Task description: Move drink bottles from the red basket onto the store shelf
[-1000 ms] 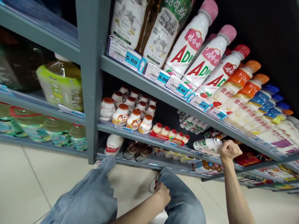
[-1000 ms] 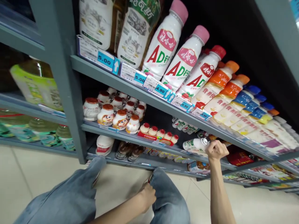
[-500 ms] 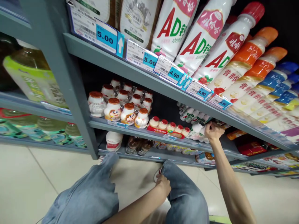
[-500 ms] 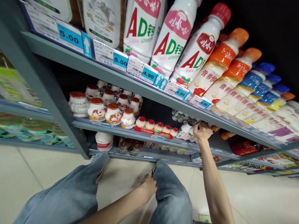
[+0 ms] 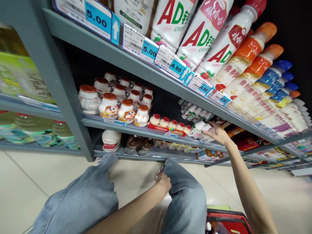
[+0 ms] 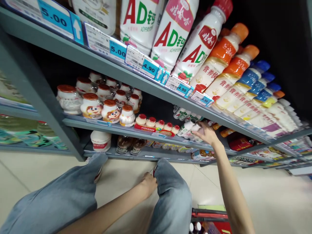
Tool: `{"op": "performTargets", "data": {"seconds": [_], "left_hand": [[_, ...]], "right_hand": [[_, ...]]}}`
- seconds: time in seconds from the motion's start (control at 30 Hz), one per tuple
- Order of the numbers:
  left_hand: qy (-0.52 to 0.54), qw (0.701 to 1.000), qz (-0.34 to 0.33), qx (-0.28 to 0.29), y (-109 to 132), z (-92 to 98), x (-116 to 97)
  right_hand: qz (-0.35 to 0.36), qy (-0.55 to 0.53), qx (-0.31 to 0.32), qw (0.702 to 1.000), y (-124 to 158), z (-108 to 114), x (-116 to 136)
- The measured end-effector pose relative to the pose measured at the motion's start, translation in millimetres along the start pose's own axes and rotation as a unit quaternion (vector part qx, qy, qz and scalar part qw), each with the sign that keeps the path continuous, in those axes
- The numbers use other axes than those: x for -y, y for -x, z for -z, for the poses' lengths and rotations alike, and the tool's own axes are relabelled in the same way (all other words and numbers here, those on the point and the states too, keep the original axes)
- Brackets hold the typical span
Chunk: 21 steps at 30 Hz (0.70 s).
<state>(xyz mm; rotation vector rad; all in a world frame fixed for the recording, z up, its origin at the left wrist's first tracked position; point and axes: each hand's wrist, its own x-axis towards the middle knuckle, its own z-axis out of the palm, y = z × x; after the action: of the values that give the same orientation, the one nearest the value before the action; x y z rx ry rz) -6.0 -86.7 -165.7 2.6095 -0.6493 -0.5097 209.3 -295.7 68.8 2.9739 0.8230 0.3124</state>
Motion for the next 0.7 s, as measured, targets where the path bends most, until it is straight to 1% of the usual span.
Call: {"op": "performTargets", "data": {"seconds": [0.07,0.17,0.23,0.33,0.47,0.57,0.63,0.7], "left_hand": [[-0.015,1.000,0.004,0.014,1.2,1.9,-1.8],[-0.029,0.999,0.004,0.029,3.7,6.0,-5.3],[-0.027,0.999,0.005,0.031,4.9,8.5,-7.0],[-0.014,0.999,0.012,0.031,4.3,12.4,-7.1],[0.000,0.999,0.021,0.034,2.6,18.8,-4.3],[0.003,0.999,0.024,0.041,4.4,23.1,-3.5],[0.003,0.999,0.026,0.047,6.7,25.8,-3.8],[0.003,0.998,0.027,0.052,8.6,28.9,-4.5]], "right_hand": [[-0.043,0.051,0.036,0.997,-0.5,6.3,3.3],[-0.112,0.114,0.049,0.986,-11.0,10.5,10.3],[-0.141,0.126,0.060,0.980,-22.2,12.0,12.9],[-0.181,0.132,0.102,0.969,-41.4,15.8,11.6],[-0.187,0.124,0.146,0.964,-62.8,22.0,4.7],[-0.186,0.108,0.163,0.963,-69.8,23.1,-0.3],[-0.192,0.110,0.163,0.961,-68.5,21.1,-2.6],[-0.196,0.137,0.132,0.962,-62.7,17.6,-4.0]]}}
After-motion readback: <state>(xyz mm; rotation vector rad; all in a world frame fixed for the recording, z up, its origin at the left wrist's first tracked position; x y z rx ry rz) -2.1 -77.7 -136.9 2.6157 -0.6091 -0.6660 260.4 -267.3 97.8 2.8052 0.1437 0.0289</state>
